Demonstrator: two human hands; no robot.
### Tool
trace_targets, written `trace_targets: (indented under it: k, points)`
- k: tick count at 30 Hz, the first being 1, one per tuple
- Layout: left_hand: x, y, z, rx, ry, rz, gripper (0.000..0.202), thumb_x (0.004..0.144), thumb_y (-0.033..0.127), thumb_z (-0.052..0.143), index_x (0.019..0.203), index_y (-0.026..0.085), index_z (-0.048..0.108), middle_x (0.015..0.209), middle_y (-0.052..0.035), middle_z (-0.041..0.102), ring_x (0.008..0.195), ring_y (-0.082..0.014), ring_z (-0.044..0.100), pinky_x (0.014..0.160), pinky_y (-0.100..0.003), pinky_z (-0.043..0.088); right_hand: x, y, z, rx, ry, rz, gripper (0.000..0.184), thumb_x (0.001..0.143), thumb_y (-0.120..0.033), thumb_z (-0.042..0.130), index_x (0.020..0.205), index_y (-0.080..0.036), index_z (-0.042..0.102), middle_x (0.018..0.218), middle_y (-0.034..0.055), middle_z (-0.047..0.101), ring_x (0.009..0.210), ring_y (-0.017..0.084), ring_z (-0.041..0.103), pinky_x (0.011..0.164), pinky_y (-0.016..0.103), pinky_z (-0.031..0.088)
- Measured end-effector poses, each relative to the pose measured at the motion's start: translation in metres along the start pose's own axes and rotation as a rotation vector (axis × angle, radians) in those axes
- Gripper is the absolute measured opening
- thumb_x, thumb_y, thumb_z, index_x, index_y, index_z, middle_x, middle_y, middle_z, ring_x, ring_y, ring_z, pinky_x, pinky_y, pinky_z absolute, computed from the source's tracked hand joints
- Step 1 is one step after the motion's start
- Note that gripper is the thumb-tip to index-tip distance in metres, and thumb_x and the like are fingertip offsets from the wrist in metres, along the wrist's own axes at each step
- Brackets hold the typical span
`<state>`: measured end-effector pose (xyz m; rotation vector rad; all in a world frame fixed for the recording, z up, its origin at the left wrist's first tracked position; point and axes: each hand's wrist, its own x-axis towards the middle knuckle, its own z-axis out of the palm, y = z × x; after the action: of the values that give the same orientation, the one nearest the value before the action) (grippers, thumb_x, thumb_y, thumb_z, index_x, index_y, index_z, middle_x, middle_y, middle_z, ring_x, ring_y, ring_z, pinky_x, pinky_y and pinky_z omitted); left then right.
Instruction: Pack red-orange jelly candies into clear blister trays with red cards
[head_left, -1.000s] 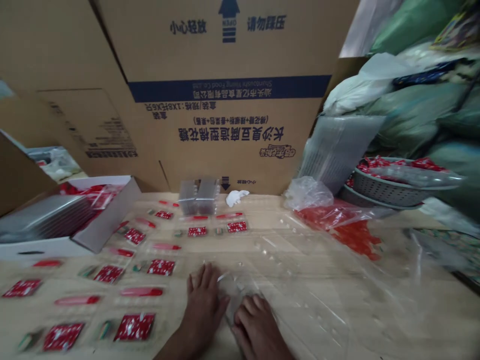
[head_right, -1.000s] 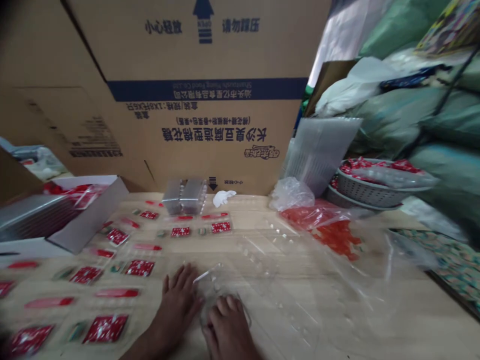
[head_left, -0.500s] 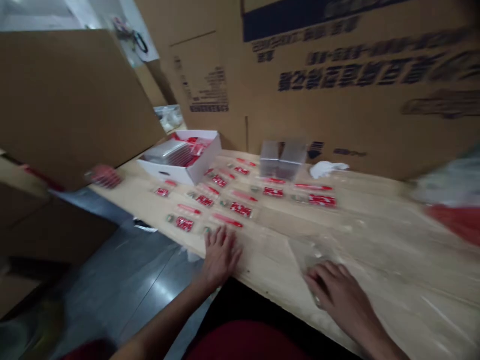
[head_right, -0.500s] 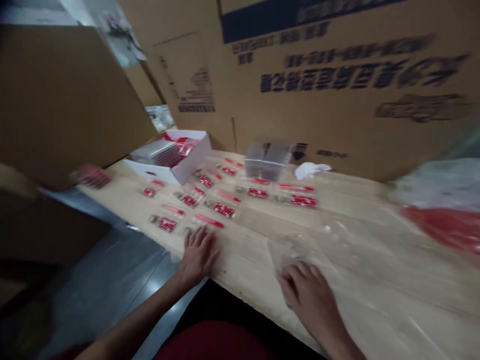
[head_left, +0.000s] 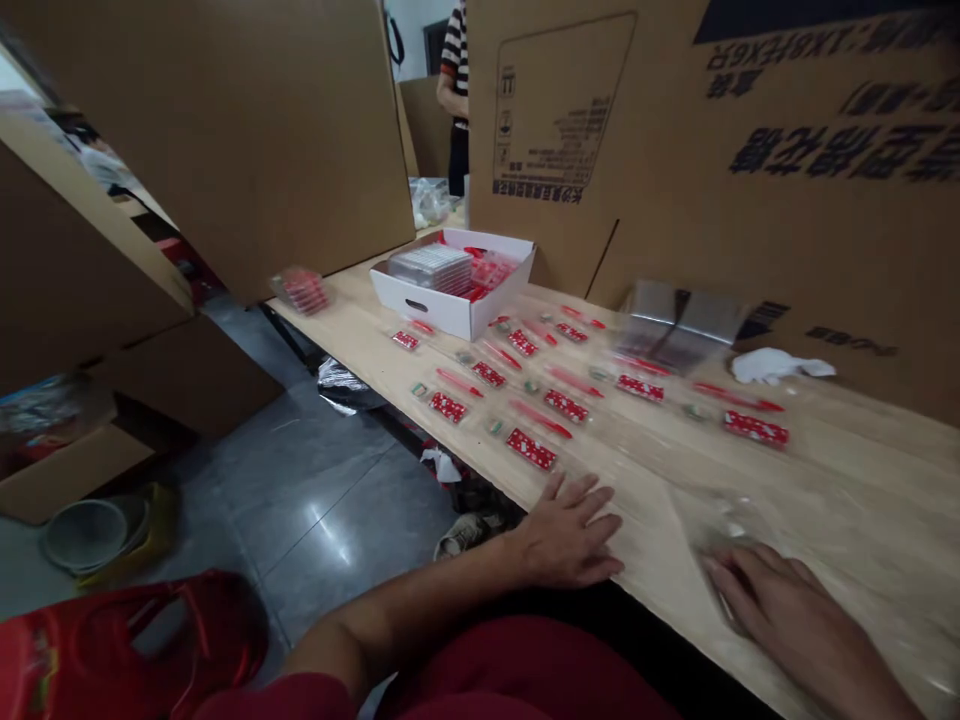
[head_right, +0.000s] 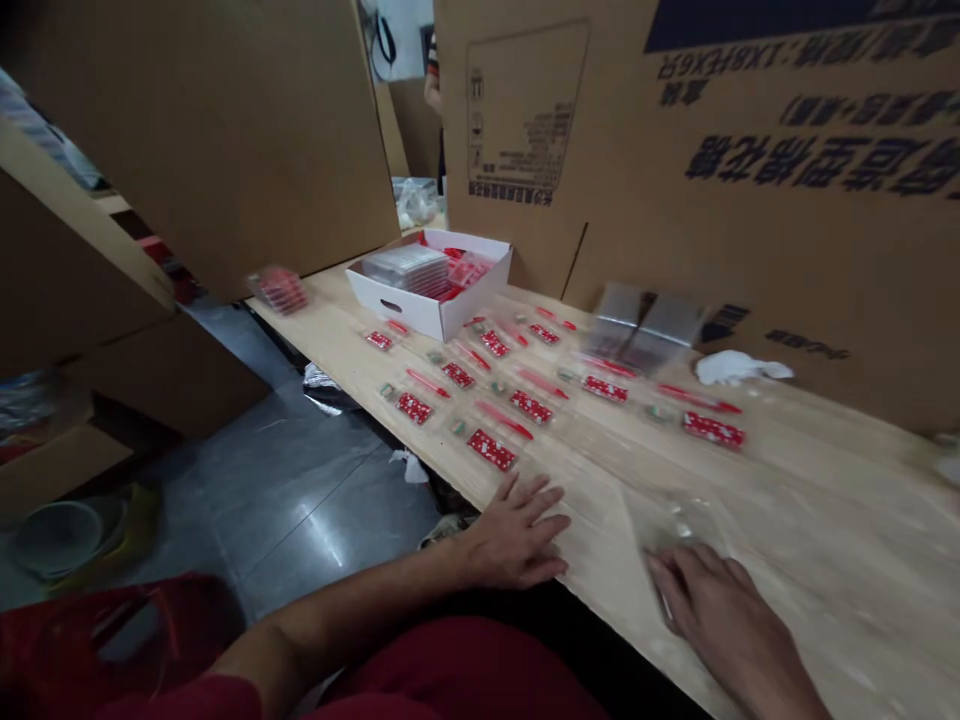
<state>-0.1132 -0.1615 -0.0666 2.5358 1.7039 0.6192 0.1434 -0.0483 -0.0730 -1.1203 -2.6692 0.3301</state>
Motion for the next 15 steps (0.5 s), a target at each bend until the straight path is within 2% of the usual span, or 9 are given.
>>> trace_targets:
  k: [3, 6, 10, 13, 15]
  points:
    - [0.012, 0.016, 0.0, 0.005, -0.078, 0.159, 0.055, 0.087, 0.053, 0.042, 0.125, 0.014, 0.049, 0.138, -0.0138, 0.047, 0.131, -0.0289, 0.035, 0.107, -0.048, 0.028, 0.002, -0.01, -0.004, 0.009, 0.011, 0.065, 0.044, 0.085, -0.06, 0.035, 0.066, -0.025, 0.053, 0.073, 0.0075, 0.059, 0.066, 0.025, 0.053, 0.067, 0.04, 0.043]
    - [0.027, 0.03, 0.001, -0.006, -0.124, 0.287, 0.06, 0.087, 0.055, 0.042, 0.129, 0.013, 0.045, 0.139, -0.0126, 0.045, 0.129, -0.0281, 0.037, 0.105, -0.044, 0.031, -0.001, -0.013, -0.005, 0.05, 0.019, 0.054, 0.04, 0.088, -0.054, 0.034, 0.07, -0.023, 0.053, 0.075, 0.0077, 0.058, 0.071, 0.025, 0.053, 0.069, 0.039, 0.042]
    - [0.041, 0.042, 0.009, -0.054, -0.128, 0.27, 0.071, 0.087, 0.056, 0.04, 0.137, 0.008, 0.032, 0.141, -0.017, 0.042, 0.128, -0.0301, 0.038, 0.104, -0.043, 0.031, -0.006, -0.016, -0.007, 0.03, 0.029, 0.03, 0.032, 0.09, -0.039, 0.033, 0.076, -0.02, 0.055, 0.078, 0.0091, 0.058, 0.076, 0.024, 0.052, 0.071, 0.038, 0.041]
    - [0.044, 0.045, 0.017, -0.083, -0.147, 0.242, 0.069, 0.088, 0.054, 0.038, 0.138, 0.007, 0.029, 0.142, -0.0184, 0.039, 0.129, -0.0311, 0.036, 0.105, -0.046, 0.029, -0.003, -0.022, -0.012, -0.041, 0.019, 0.031, 0.023, 0.088, -0.03, 0.037, 0.078, -0.019, 0.055, 0.081, 0.0093, 0.059, 0.078, 0.024, 0.052, 0.073, 0.036, 0.041]
    - [0.044, 0.046, 0.021, -0.089, -0.176, 0.24, 0.071, 0.088, 0.054, 0.04, 0.138, 0.005, 0.029, 0.143, -0.0203, 0.037, 0.13, -0.0322, 0.034, 0.106, -0.048, 0.027, 0.004, -0.028, -0.017, -0.106, -0.039, 0.059, 0.016, 0.084, -0.025, 0.044, 0.077, -0.019, 0.056, 0.081, 0.0086, 0.059, 0.079, 0.023, 0.053, 0.072, 0.034, 0.041]
